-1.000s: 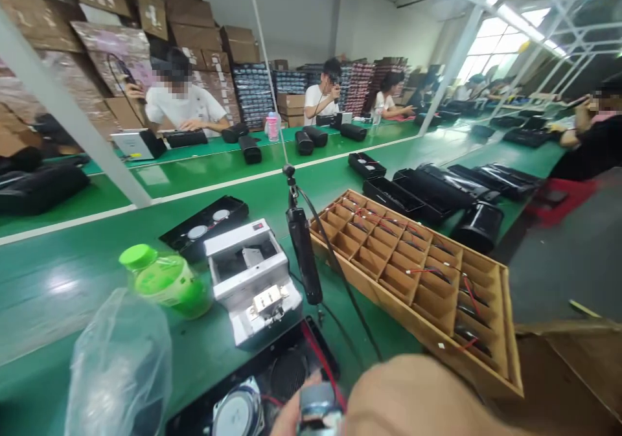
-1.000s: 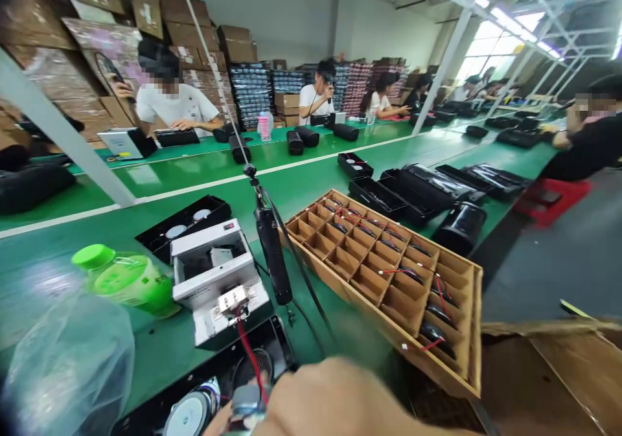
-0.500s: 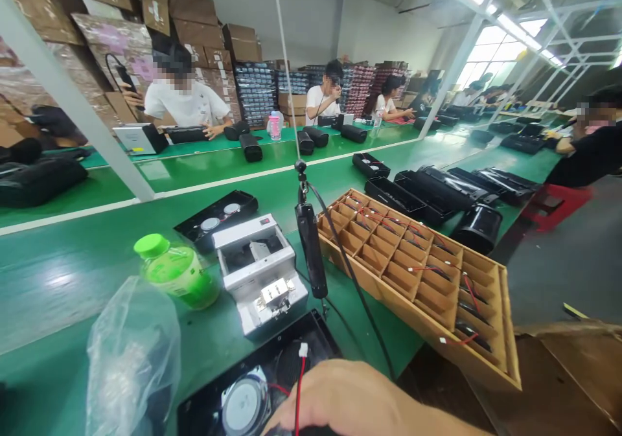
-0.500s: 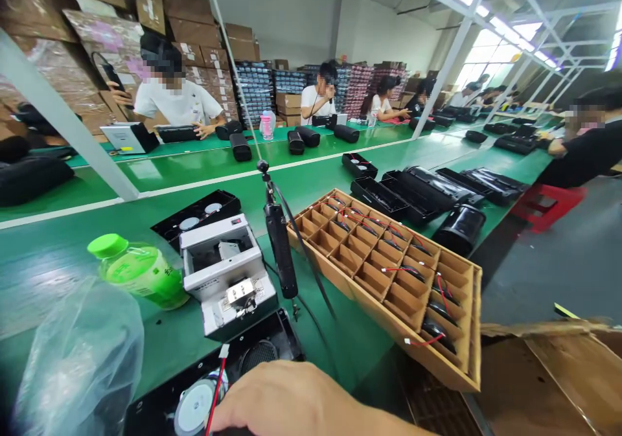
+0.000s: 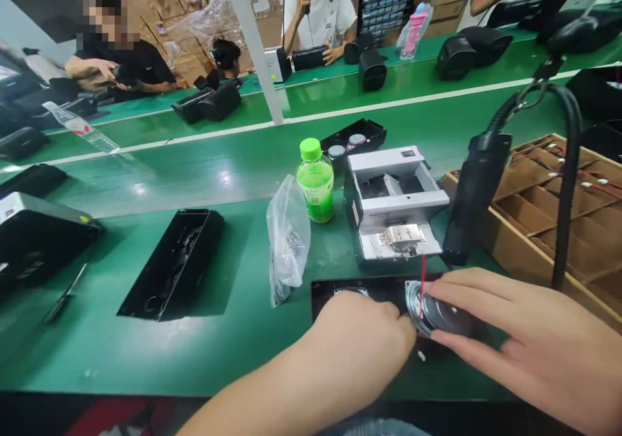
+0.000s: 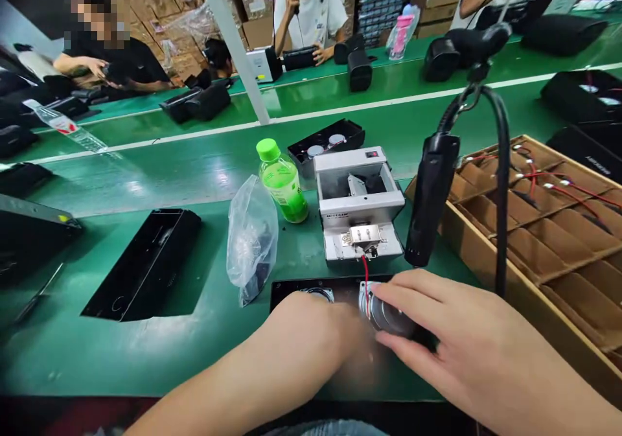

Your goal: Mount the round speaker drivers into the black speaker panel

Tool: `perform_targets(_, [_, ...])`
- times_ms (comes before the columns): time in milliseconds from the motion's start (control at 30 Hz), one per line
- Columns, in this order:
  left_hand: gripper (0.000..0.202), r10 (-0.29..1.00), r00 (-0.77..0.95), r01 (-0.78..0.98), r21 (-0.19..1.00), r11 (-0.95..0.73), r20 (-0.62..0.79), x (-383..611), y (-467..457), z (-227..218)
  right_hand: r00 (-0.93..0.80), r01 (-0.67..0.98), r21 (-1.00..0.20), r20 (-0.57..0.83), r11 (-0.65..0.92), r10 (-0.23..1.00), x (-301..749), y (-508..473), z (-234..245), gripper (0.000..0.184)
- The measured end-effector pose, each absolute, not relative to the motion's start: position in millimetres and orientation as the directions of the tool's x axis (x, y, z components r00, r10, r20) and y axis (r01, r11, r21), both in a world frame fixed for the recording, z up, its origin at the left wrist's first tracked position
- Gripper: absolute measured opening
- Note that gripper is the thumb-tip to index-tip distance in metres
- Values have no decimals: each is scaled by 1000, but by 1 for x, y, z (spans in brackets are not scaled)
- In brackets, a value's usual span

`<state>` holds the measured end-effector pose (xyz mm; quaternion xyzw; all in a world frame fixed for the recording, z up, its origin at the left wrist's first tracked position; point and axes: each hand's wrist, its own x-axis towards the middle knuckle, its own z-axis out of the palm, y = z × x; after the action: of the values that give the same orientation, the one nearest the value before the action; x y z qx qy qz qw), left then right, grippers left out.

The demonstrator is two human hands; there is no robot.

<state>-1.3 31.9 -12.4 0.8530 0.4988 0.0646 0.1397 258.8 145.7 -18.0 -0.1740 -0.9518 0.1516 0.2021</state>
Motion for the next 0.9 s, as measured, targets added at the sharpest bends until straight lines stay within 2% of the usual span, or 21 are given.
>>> perform_targets(100, [16,845,535,801,324,-503,-13,4,40,-24,-916,227,-234,280,946,289,250,155,-15,42])
perform_targets(167, [17,833,553,788,329,-520,-5,1,41,-21,-932,190,-207,270,960,243,249,158,-15,43])
perform_targets(233, [16,834,552,785,341,-517,-9,-7,38,-9,-941,158,-235,257,959,218,248,157,-17,43])
perform_targets(367, [17,890,456,811,405,-422,14,-27,22,10,-946,185,-340,192,922,261,236,151,-21,48])
perform_targets(533, [21,961,256,860,429,-278,108,-38,-5,-3,-945,188,-342,193,921,265,221,150,-30,51])
perform_targets(700, [16,978,207,887,424,-183,-11,-39,-10,-4,-958,183,-356,143,916,247,222,151,-36,54])
perform_targets(800, [27,963,248,901,393,-186,-111,-41,-3,4,-967,164,-361,123,918,221,225,151,-37,56])
perform_targets(900, [27,952,273,900,387,-200,-142,-41,4,7,-964,168,-359,136,918,229,227,152,-39,55])
